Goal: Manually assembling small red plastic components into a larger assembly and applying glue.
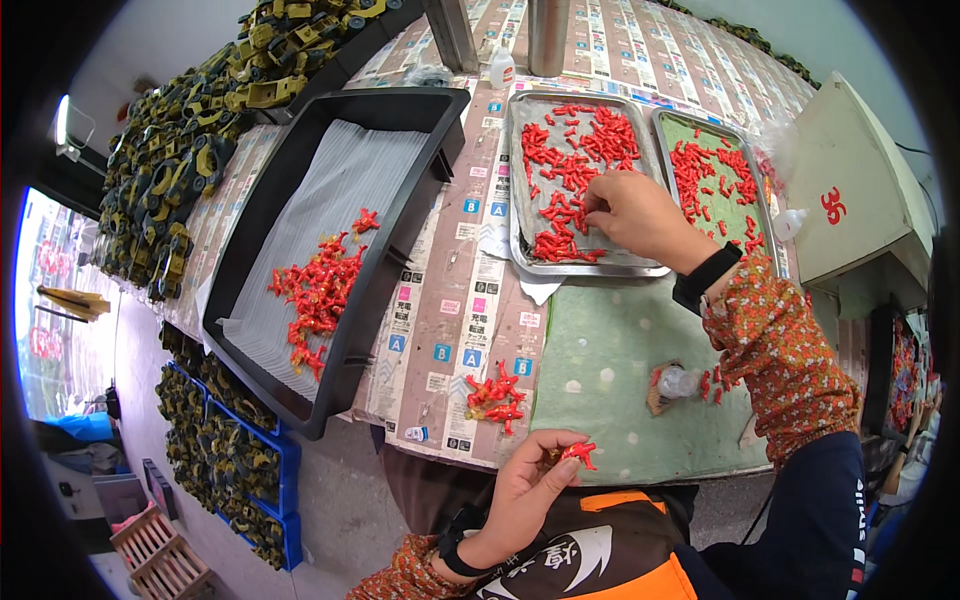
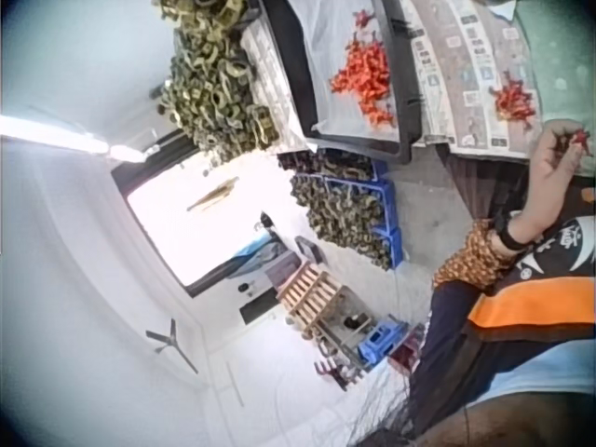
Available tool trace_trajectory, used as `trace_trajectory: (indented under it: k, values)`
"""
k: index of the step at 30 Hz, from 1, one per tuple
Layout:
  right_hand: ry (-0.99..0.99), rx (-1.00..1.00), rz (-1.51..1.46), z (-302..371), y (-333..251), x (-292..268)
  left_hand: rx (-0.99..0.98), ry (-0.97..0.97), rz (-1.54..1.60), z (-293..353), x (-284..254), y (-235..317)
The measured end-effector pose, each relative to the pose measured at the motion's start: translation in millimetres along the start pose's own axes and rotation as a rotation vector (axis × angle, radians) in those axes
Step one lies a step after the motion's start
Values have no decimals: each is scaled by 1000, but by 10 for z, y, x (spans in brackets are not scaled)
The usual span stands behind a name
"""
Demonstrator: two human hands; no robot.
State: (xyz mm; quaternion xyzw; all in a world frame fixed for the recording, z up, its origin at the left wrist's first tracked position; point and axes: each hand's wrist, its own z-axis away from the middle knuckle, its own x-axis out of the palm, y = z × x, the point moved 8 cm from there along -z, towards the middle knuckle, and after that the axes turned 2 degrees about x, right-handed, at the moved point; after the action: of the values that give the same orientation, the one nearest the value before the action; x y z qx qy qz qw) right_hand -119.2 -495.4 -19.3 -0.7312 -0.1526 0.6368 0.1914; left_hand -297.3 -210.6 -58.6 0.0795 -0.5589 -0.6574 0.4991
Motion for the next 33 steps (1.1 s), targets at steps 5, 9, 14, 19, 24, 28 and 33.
trace_trajectory:
  k: [5, 9, 14, 19, 24, 28, 33]
  values:
    - [-117, 58, 37, -94, -2, 81, -1, 0, 1, -11, -27, -19]
    - [-213, -31, 52, -83, 58, 89, -13, 21, 2, -8, -77, -18]
    - [-280, 62, -47, -106, 79, 62, -18, 15, -10, -6, -117, -55]
    - [-100, -28, -126, -119, -192, 135, 7, -19, -7, 4, -112, -66]
    - [-230, -131, 39, -128, -381, 263, -8, 31, -25, 4, -109, -38]
    - [-324, -66, -40, -100, -282, 313, -7, 28, -20, -3, -112, -50]
    - [-210, -113, -1, -61, -231, 269, -9, 31, -20, -36, -143, -104]
